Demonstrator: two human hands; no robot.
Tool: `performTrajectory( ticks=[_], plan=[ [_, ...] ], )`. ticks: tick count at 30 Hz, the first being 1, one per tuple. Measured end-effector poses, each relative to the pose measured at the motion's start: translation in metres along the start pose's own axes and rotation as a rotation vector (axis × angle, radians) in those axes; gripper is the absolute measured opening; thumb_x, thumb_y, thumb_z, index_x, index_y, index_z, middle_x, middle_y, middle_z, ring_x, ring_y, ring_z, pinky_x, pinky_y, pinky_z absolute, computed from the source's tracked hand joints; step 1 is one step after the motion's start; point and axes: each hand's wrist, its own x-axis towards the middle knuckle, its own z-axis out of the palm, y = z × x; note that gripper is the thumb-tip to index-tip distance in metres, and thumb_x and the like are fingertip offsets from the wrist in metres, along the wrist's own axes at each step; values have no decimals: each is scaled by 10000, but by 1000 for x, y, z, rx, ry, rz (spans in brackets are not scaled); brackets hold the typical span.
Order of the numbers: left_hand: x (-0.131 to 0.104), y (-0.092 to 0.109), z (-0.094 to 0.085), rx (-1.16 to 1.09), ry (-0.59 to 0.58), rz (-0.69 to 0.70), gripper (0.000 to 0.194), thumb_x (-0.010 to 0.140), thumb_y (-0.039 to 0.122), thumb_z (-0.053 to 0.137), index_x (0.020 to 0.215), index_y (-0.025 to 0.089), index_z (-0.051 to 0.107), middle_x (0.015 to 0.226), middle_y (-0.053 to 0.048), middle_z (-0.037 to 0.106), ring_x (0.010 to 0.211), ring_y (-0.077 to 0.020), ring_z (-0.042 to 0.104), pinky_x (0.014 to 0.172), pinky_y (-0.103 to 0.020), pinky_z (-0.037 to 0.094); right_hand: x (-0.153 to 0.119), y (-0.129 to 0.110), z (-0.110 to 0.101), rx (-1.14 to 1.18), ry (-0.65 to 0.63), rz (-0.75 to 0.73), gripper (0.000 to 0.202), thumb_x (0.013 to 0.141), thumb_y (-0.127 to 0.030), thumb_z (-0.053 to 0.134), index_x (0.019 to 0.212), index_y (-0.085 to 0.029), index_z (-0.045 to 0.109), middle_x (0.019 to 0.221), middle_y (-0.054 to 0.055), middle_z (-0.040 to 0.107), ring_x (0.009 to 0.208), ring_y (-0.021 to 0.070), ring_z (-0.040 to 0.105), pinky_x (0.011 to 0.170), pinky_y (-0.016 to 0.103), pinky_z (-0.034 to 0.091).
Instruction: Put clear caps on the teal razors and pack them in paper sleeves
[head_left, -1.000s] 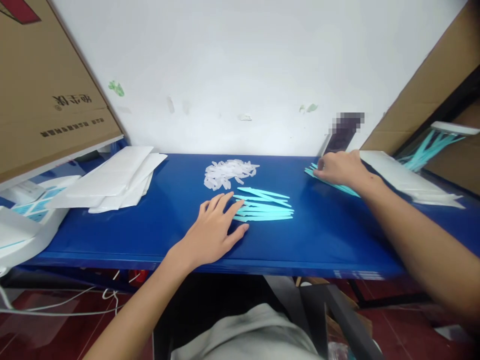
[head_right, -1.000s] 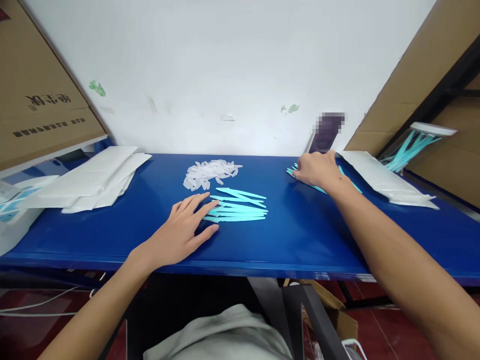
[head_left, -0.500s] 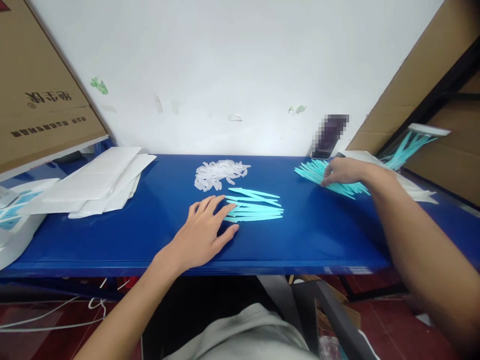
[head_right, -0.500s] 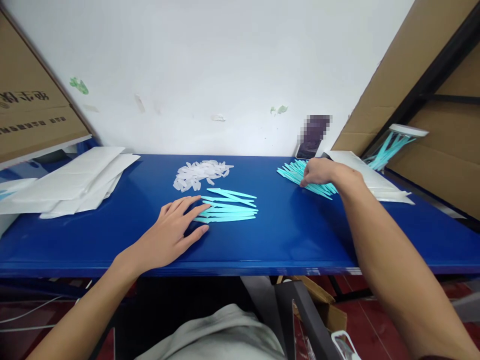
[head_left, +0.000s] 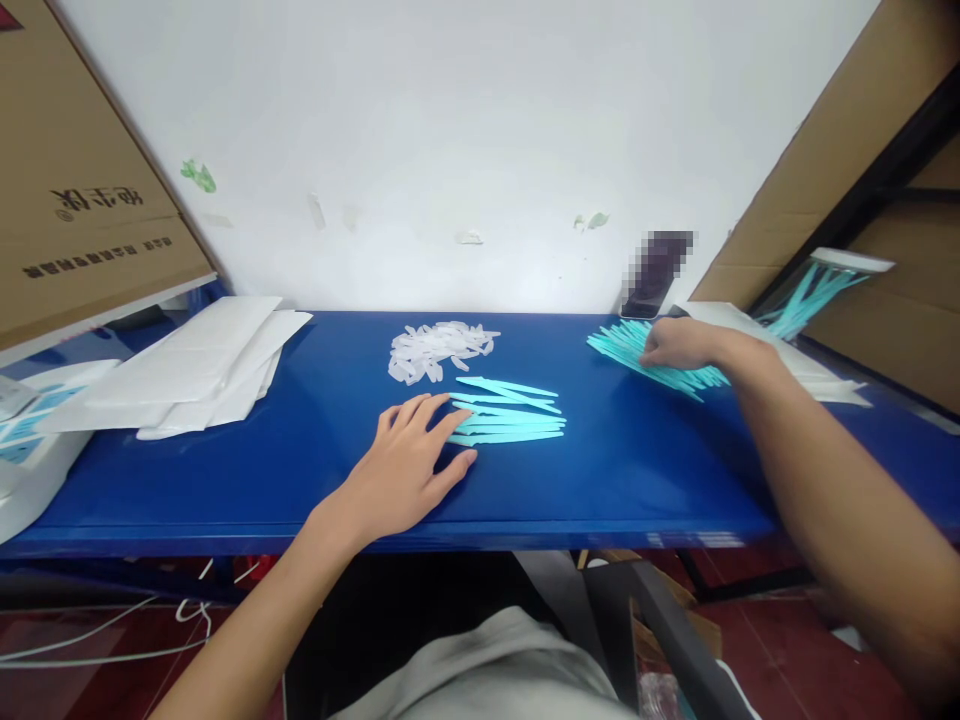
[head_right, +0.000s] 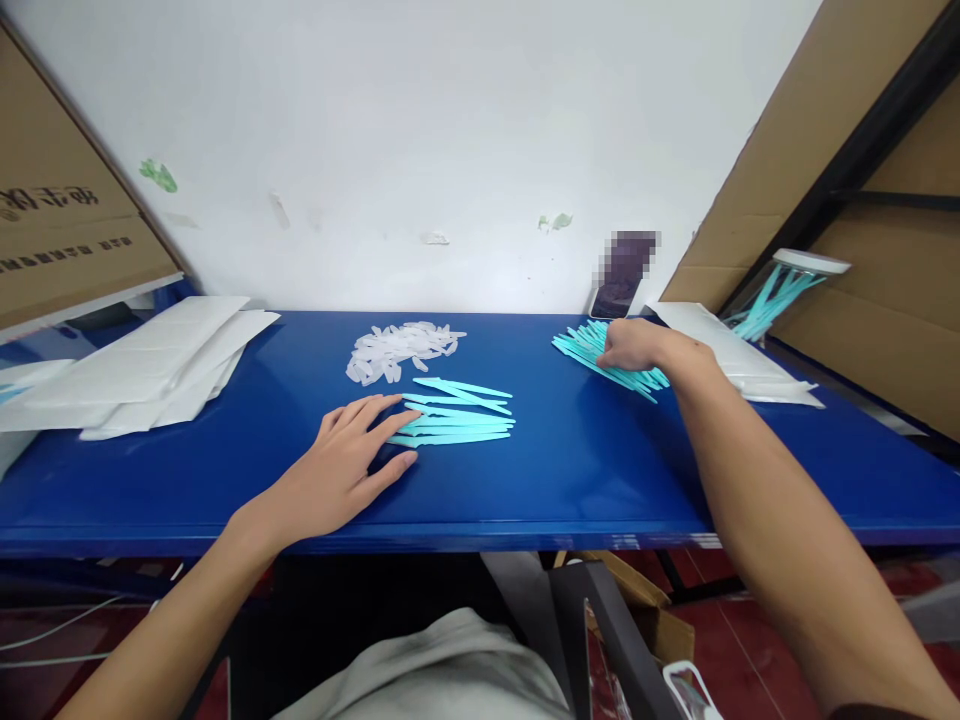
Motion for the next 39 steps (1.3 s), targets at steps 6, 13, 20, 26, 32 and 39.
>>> performTrajectory(
  ticks=[6,13,20,26,32,39],
  plan=[
    [0,1,0,-1,-1,-7,524,1069,551,366,1507,291,486,1613,-103,414,1507,-346,326,1192,-618,294,-8,-15,-13,-37,-120,-12,240,858,-254,593,655,-148,664,695,120,694,593,174,539,628,341,366],
    [0,4,-1,0,8,-16,571,1068,537,376,1572,269,382,1622,-127,392,1503,-337,328,1184,-590,313,-23,-86,-5,101,-24,-314,213,865,-334,569,908,-196,725,783,45,729,692,193,625,659,300,410],
    [0,5,-1,16,13,-36,597,1069,545,358,1592,258,339,1632,-131,374,1508,-333,315,1182,-586,312,-33,-128,16,231,16,-453,342,958,-446,492,917,-193,718,687,30,672,583,169,537,615,310,343],
    [0,4,-1,7,17,-38,588,1068,555,354,1584,274,359,1640,-123,368,1508,-340,321,1183,-598,309,-29,-135,23,213,142,-465,512,1028,-554,375,942,-178,711,653,33,654,586,178,539,726,326,340],
    [0,4,0,12,18,-46,584,1068,555,356,1575,268,381,1637,-125,376,1508,-347,323,1183,-612,303,-29,-127,23,232,75,-432,423,977,-560,468,920,-198,677,596,7,605,557,179,521,621,313,313],
    [0,5,-1,8,14,-45,581,1069,547,366,1572,258,393,1633,-133,384,1513,-346,315,1193,-605,290,-21,-128,28,320,63,-394,347,944,-514,521,920,-204,675,604,-6,589,561,166,519,610,310,319]
  ],
)
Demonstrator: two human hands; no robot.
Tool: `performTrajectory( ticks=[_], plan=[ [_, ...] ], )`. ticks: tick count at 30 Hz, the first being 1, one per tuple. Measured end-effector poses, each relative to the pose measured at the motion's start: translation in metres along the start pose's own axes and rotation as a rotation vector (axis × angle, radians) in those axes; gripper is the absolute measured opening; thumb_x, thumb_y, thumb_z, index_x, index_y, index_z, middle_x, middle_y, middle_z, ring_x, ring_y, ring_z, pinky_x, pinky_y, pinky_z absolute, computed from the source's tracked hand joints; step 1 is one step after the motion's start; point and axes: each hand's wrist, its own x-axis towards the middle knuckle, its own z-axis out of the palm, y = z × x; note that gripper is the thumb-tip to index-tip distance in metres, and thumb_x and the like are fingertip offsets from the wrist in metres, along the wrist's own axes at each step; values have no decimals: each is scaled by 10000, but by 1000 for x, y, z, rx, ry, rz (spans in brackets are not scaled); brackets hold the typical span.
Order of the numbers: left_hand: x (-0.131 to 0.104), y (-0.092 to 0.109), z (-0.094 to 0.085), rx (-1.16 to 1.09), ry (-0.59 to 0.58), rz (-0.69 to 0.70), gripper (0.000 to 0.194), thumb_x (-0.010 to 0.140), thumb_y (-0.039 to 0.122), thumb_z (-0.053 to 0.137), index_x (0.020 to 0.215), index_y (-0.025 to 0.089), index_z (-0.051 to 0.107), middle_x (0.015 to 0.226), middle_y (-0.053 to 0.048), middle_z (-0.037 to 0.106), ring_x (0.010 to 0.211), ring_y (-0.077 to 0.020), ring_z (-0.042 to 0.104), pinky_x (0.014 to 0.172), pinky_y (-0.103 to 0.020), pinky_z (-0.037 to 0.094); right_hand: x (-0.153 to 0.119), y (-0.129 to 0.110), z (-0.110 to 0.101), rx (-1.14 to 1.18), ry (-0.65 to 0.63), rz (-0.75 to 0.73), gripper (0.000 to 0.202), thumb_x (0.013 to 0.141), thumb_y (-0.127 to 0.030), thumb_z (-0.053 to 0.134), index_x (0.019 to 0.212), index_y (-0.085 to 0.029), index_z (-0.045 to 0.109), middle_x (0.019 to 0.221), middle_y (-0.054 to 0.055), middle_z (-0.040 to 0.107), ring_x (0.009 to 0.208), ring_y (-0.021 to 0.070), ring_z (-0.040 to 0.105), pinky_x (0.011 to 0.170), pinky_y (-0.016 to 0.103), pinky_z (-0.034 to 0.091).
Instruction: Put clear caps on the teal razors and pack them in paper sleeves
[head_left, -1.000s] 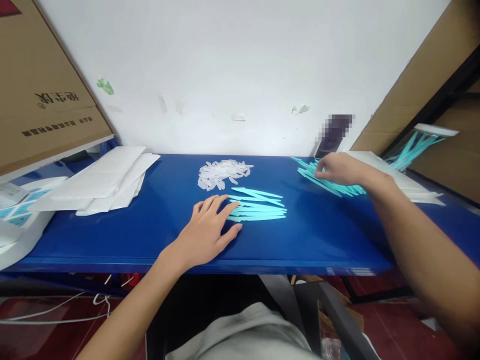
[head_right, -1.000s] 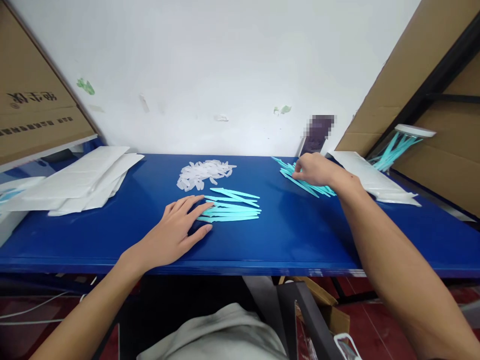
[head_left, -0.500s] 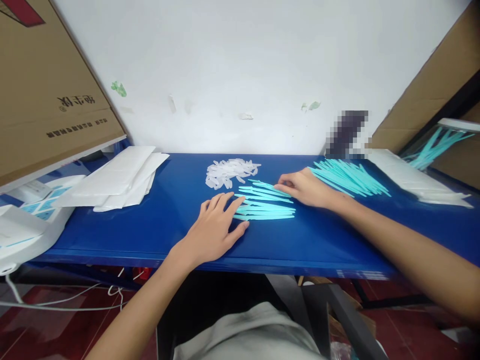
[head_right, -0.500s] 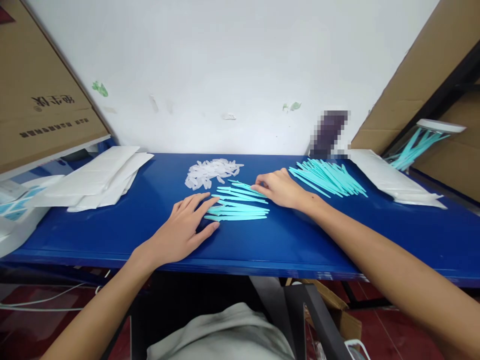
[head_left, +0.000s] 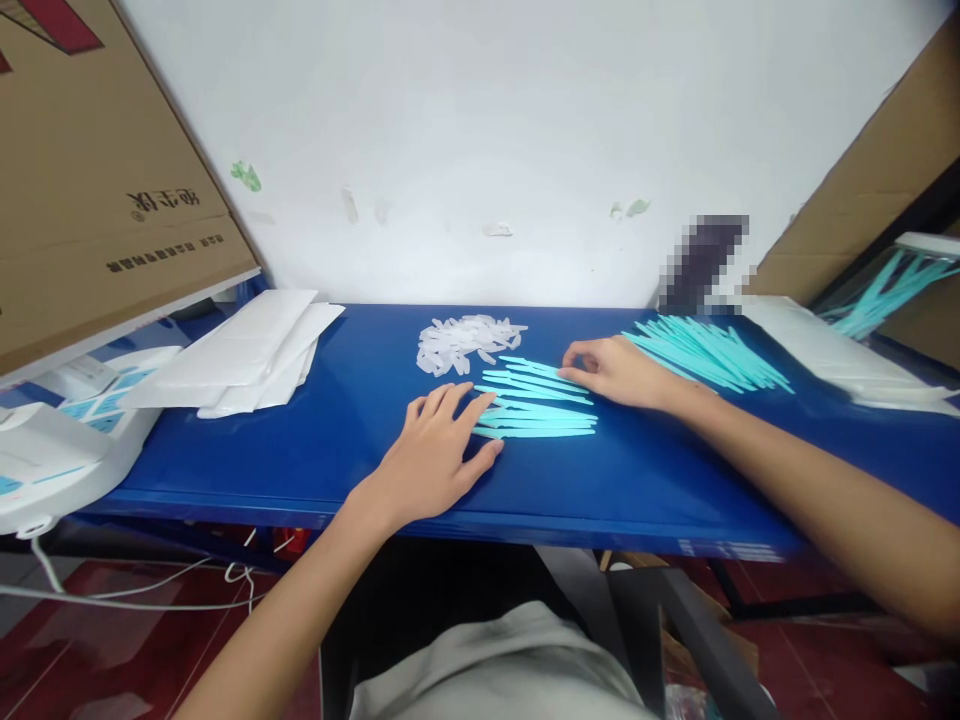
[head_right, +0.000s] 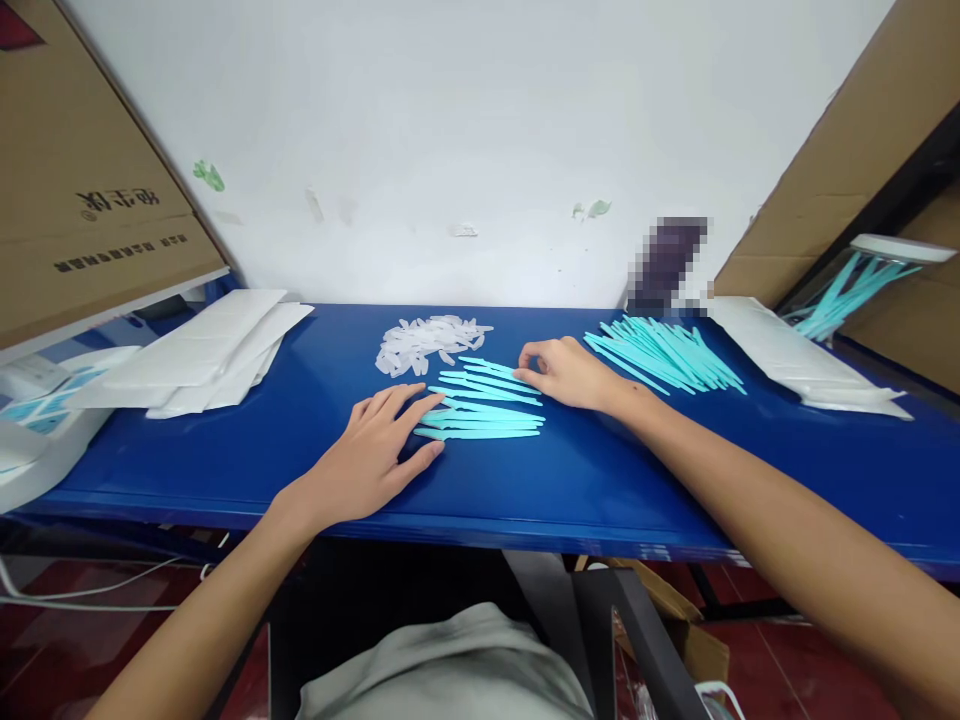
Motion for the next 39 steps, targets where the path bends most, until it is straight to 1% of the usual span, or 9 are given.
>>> performTrajectory(
  ticks=[8,11,14,17,21,23,26,33,39],
  plan=[
    [0,1,-2,-4,-5,-3,570,1072,541,357,1567,261,397,1639,-136,371,1520,-350,303,1191,-613,286,4,-4,6,-74,134,-75,434,1013,-530,425,1025,-212,720,741,48,678,776,232,594,746,342,314],
    [0,2,-1,-11,12,-7,578,1066,536,375,1571,256,386,1635,-141,377,1532,-362,272,1195,-615,280,-1,-6,4,-84,189,-76,421,1009,-505,436,990,-213,740,669,22,656,708,210,586,823,376,312],
    [0,2,-1,-16,25,-13,589,1064,535,382,1580,252,366,1630,-141,383,1542,-366,249,1200,-610,282,-7,-10,3,-13,188,-17,423,980,-513,468,929,-193,741,560,-13,569,540,159,500,734,341,349],
    [0,1,0,-18,17,-12,596,1066,545,366,1585,253,359,1634,-136,377,1544,-368,243,1203,-614,278,-9,-15,4,34,165,-6,424,965,-516,474,837,-189,712,562,3,550,536,172,500,641,329,371],
    [-1,1,-1,-10,-5,-21,597,1067,548,362,1582,246,370,1641,-135,367,1547,-367,234,1208,-615,273,-10,-18,7,7,149,-199,416,984,-514,463,863,-179,677,987,129,712,874,256,655,820,388,475],
    [-1,2,-1,-1,-11,-25,599,1067,548,364,1579,239,377,1644,-136,362,1549,-367,229,1210,-614,272,-11,-20,8,14,93,-260,442,994,-545,457,1091,-169,671,1259,170,677,1116,319,640,952,452,479],
    [0,3,-1,-3,-11,-26,597,1064,552,368,1572,239,386,1644,-137,362,1549,-370,229,1210,-617,277,-14,-24,10,62,-24,-265,632,997,-618,436,1456,-191,513,1478,175,578,1294,367,579,1043,520,472],
    [0,2,-1,-16,-9,-25,593,1061,559,372,1565,249,397,1638,-137,373,1547,-374,237,1209,-619,277,-18,-32,12,32,-165,-269,783,1002,-686,365,1603,-188,416,1670,132,347,1535,356,327,1242,560,294],
    [-1,3,0,-9,-2,-13,583,1061,546,379,1558,243,410,1627,-143,387,1539,-375,253,1202,-621,285,-22,-34,13,46,-202,-291,816,992,-705,380,1637,-207,349,1687,109,296,1552,337,293,1264,548,269]
  ],
)
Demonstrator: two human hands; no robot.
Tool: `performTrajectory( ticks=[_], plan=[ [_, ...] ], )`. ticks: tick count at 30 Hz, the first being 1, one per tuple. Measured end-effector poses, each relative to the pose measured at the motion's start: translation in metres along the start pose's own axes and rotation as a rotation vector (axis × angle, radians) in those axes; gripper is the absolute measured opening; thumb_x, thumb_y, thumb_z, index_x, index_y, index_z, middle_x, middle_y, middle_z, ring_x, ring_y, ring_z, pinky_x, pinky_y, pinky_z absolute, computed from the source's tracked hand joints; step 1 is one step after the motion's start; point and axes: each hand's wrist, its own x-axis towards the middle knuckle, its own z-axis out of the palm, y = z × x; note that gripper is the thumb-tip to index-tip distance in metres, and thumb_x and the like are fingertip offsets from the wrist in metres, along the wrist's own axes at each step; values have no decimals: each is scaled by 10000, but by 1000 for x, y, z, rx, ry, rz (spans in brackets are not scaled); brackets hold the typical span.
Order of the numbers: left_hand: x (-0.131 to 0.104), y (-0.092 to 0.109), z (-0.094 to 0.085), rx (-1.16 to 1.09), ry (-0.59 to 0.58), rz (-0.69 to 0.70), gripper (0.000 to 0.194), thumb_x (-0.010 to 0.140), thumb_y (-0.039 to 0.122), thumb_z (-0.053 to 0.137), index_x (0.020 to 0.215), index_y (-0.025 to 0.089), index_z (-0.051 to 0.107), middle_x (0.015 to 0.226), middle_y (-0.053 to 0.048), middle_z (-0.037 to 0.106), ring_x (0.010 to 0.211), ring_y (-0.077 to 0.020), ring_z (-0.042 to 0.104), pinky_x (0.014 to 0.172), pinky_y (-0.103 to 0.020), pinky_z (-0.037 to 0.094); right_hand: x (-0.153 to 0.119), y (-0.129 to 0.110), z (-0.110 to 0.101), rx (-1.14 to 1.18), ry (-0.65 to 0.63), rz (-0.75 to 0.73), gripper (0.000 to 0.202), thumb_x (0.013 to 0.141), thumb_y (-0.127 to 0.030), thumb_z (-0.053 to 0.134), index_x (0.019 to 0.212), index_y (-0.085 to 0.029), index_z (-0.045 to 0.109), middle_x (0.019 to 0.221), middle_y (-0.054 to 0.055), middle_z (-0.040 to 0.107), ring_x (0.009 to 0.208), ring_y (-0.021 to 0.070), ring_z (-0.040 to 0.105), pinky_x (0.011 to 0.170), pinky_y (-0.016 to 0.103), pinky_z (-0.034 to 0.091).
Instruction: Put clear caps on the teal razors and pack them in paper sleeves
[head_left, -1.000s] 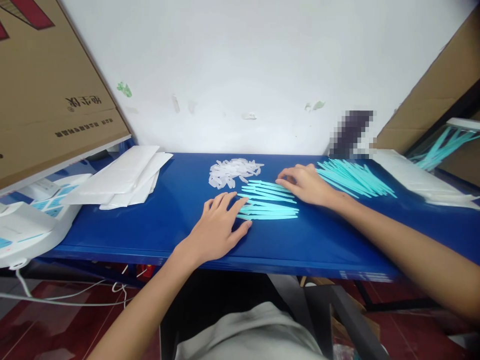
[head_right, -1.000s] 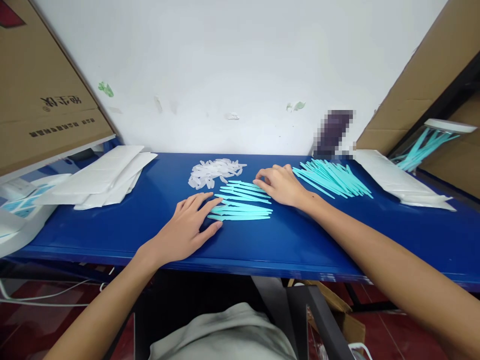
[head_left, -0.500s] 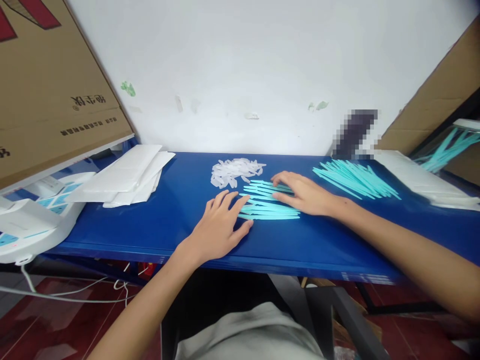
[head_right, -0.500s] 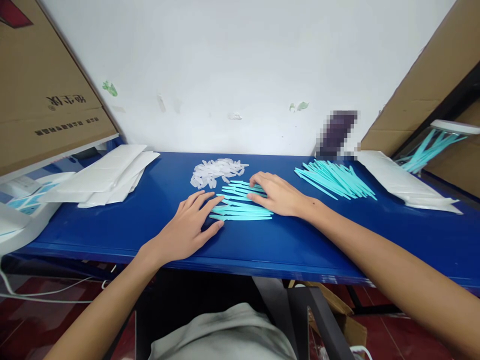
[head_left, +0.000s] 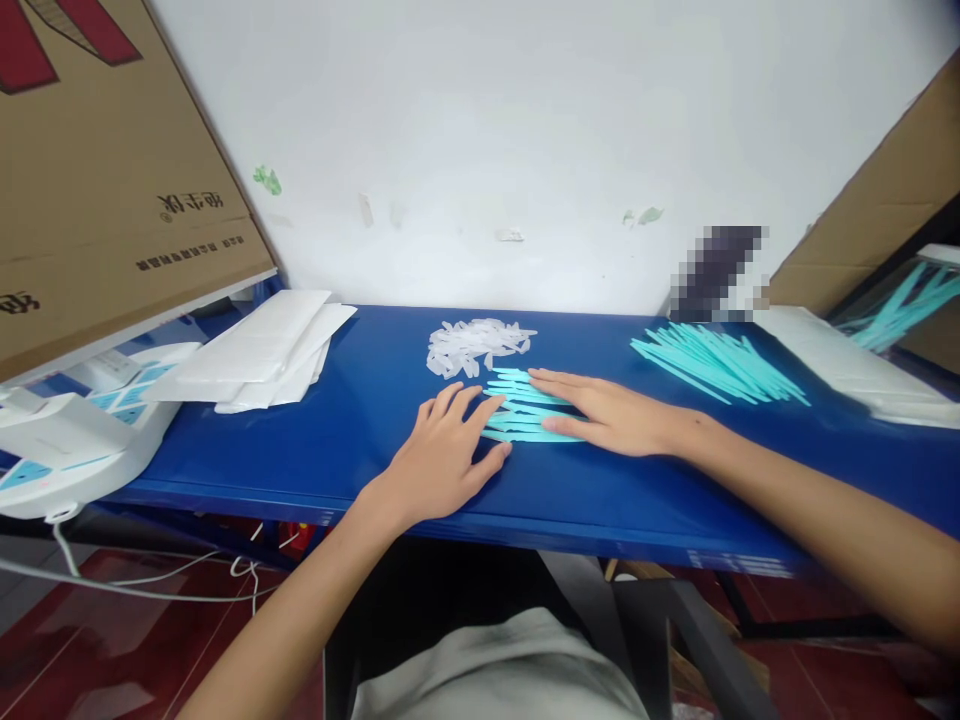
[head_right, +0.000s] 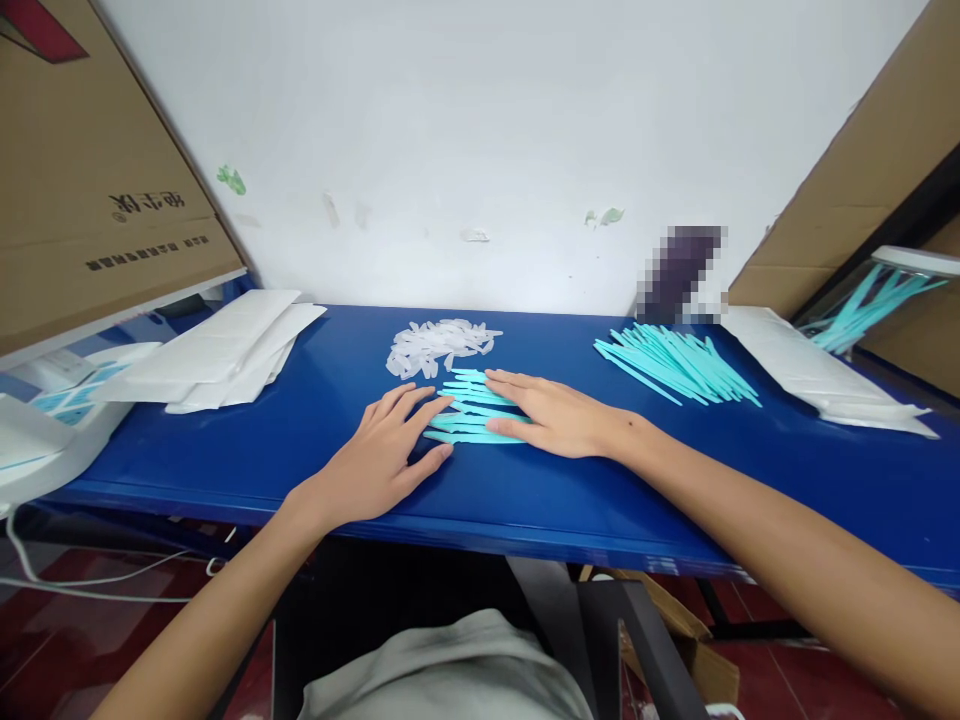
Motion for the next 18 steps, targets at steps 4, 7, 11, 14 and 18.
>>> performTrajectory(
  ticks=[4,7,11,14,18],
  plan=[
    [0,1,-1,13,-13,-2,588,1063,548,368,1561,238,410,1636,-138,376,1543,-367,245,1207,-605,286,-2,-1,0,-11,-1,32,809,982,-721,377,1637,-246,353,1709,83,255,1563,349,257,1270,549,255],
    [0,1,0,32,-1,-4,595,1063,546,371,1568,233,399,1633,-139,381,1537,-368,258,1203,-603,289,-2,-2,-1,-21,23,14,776,982,-703,406,1633,-283,358,1722,65,219,1571,362,220,1269,577,238],
    [1,1,3,59,65,-79,629,1057,542,381,1595,217,346,1607,-147,420,1502,-377,315,1169,-610,323,-3,-4,-1,-33,40,-48,724,989,-677,426,1603,-295,419,1717,73,238,1566,373,233,1261,608,234],
    [1,0,4,70,91,-130,642,1055,550,370,1590,197,350,1598,-151,434,1484,-383,336,1150,-611,341,-3,-4,-1,-44,34,-56,715,988,-681,421,1581,-283,460,1710,91,256,1566,381,229,1256,629,221],
    [2,1,4,71,80,-140,645,1054,560,359,1581,188,370,1596,-148,440,1481,-381,341,1153,-608,343,-3,-2,-1,-57,24,-32,716,996,-682,395,1595,-290,433,1717,93,245,1567,370,239,1253,617,232]
  ],
)
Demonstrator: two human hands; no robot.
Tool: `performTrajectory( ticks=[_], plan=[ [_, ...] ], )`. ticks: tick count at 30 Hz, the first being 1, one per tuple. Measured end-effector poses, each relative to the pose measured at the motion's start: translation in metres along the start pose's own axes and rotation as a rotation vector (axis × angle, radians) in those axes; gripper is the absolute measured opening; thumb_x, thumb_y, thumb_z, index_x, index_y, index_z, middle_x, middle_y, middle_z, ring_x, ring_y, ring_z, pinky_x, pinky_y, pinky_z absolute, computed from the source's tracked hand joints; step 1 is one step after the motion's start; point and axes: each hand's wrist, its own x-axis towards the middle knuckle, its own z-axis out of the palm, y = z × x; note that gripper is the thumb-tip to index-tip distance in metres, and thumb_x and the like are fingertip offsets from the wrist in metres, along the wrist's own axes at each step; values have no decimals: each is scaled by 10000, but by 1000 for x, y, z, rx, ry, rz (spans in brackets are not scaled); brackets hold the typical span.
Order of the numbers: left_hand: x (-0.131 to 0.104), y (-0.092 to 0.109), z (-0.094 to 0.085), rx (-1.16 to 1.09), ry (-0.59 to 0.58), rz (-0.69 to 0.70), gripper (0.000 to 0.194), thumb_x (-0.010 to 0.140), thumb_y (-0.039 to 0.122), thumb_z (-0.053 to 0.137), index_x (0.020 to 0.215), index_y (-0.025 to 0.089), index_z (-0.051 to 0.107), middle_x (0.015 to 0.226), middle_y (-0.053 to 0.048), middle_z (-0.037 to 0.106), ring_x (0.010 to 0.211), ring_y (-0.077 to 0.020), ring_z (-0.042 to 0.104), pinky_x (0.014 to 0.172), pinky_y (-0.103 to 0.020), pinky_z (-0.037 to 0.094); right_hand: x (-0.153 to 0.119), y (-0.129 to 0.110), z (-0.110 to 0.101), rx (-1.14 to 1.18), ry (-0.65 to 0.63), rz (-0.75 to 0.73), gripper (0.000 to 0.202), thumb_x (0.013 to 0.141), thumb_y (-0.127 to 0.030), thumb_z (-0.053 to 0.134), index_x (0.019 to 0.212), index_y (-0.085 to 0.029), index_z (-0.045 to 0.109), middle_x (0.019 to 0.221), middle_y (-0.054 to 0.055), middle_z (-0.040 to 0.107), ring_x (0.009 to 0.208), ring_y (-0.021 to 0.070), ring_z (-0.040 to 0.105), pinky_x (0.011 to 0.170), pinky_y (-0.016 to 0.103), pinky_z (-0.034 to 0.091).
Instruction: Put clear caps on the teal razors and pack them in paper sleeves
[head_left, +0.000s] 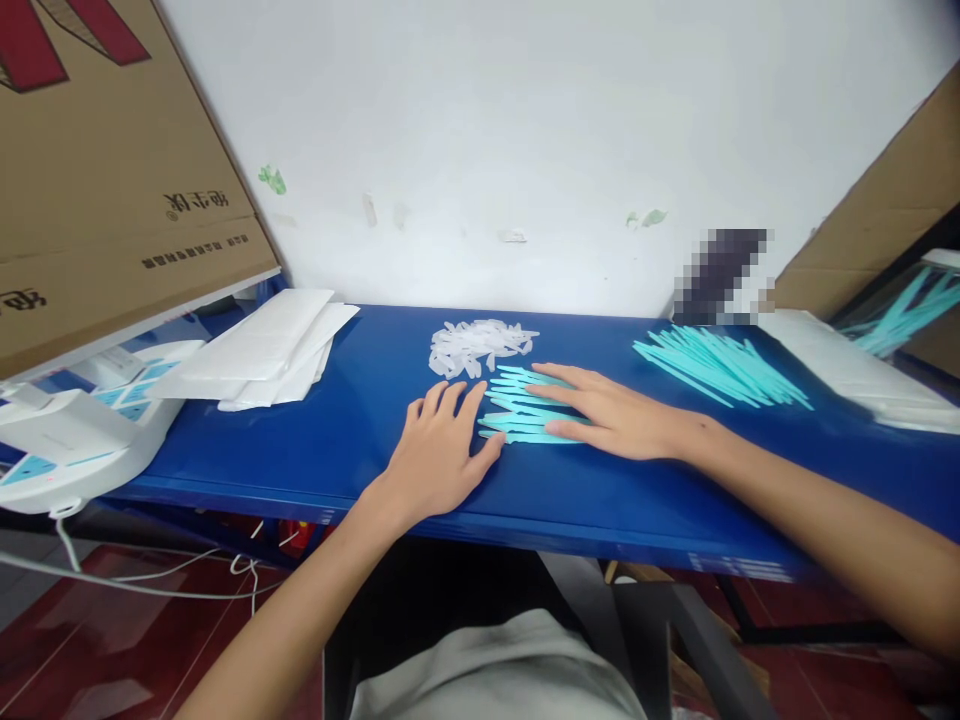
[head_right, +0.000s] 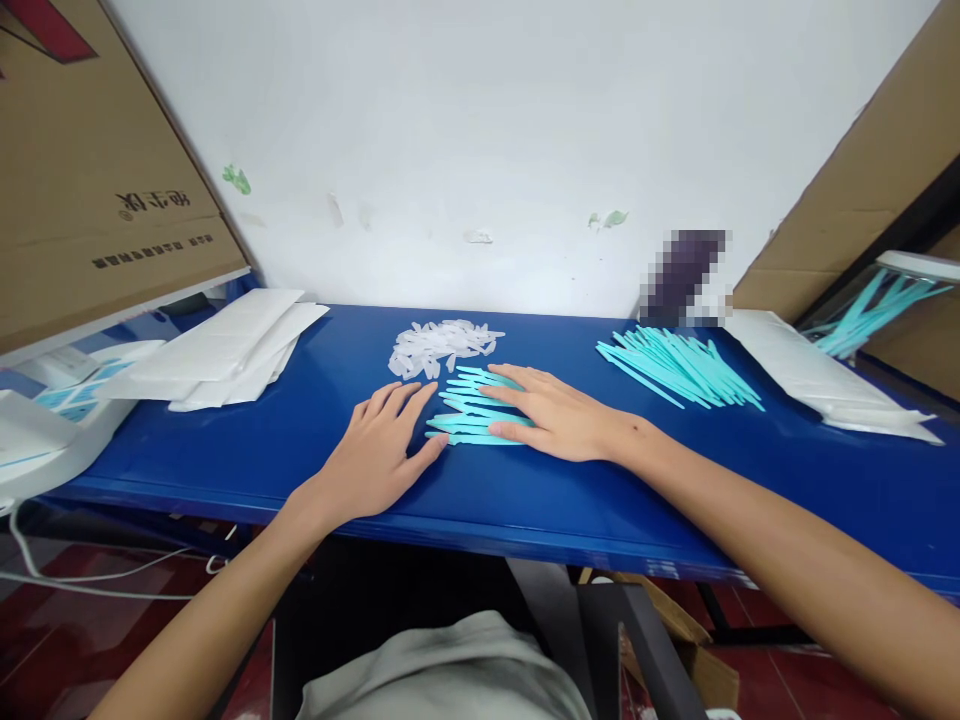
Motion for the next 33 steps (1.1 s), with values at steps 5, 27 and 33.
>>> performTrajectory(
  ticks=[5,27,33],
  plan=[
    [0,0,0,-1,-12,5,656,1057,564,349,1595,188,356,1603,-144,433,1486,-376,336,1159,-601,343,-1,-2,-3,19,15,-40,653,1000,-650,429,1561,-319,486,1706,86,293,1546,386,288,1226,619,283],
    [-2,0,-8,-68,-19,298,392,1064,394,451,1395,239,592,1550,-149,445,1465,-334,362,1164,-563,360,-4,-8,-6,37,26,-196,527,995,-569,530,1478,-368,587,1648,78,398,1465,394,395,1146,645,349],
    [-1,-1,-8,-87,-39,268,412,1065,401,451,1421,234,575,1550,-147,447,1453,-334,378,1159,-563,372,-3,-11,-5,7,32,-207,507,1010,-559,503,1449,-335,621,1606,99,452,1439,369,429,1136,622,372]
  ],
)
